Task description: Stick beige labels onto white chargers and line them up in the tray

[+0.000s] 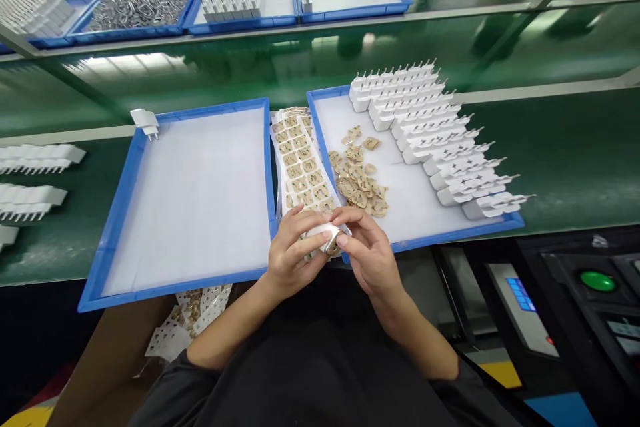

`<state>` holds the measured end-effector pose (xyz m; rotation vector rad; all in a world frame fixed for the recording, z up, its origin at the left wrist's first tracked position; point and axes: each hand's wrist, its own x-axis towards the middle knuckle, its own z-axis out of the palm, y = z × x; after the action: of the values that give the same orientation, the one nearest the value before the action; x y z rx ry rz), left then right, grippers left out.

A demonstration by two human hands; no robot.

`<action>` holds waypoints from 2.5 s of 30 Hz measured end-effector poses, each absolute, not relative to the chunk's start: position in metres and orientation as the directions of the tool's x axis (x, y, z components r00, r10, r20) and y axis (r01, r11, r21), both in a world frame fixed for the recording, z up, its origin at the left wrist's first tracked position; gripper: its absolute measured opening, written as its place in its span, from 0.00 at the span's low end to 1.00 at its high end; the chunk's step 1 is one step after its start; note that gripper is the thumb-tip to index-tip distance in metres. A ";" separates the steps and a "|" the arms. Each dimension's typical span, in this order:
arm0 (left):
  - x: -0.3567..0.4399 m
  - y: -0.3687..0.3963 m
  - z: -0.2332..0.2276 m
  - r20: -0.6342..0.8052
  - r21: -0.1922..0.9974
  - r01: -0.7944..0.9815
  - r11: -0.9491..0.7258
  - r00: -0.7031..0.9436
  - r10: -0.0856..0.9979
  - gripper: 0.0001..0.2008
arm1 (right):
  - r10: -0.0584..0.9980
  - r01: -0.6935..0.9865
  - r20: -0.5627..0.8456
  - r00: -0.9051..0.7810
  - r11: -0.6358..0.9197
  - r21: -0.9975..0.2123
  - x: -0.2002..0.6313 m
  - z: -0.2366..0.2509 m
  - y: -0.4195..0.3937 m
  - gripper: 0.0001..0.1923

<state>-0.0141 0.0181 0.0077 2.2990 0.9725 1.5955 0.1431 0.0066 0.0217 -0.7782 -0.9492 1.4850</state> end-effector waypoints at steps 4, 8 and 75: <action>-0.015 0.019 0.007 0.787 0.466 0.408 -0.785 0.214 0.579 0.22 | 0.995 -0.500 0.002 -0.102 -0.050 -0.865 0.138 0.022 0.009 0.06; -0.017 0.019 0.006 0.775 0.511 0.344 -0.788 0.213 0.595 0.22 | 0.995 -0.503 -0.008 -0.101 -0.058 -0.862 0.140 0.020 0.011 0.06; -0.120 -0.003 0.020 0.310 0.746 0.651 -0.143 -0.149 0.939 0.15 | 0.891 0.755 0.453 -0.009 0.303 -0.582 0.233 -0.015 0.047 0.12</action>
<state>-0.1204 -0.0027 0.0196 1.7856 1.7927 1.1886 0.2329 0.0465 -0.0149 -1.4812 -1.7888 0.2203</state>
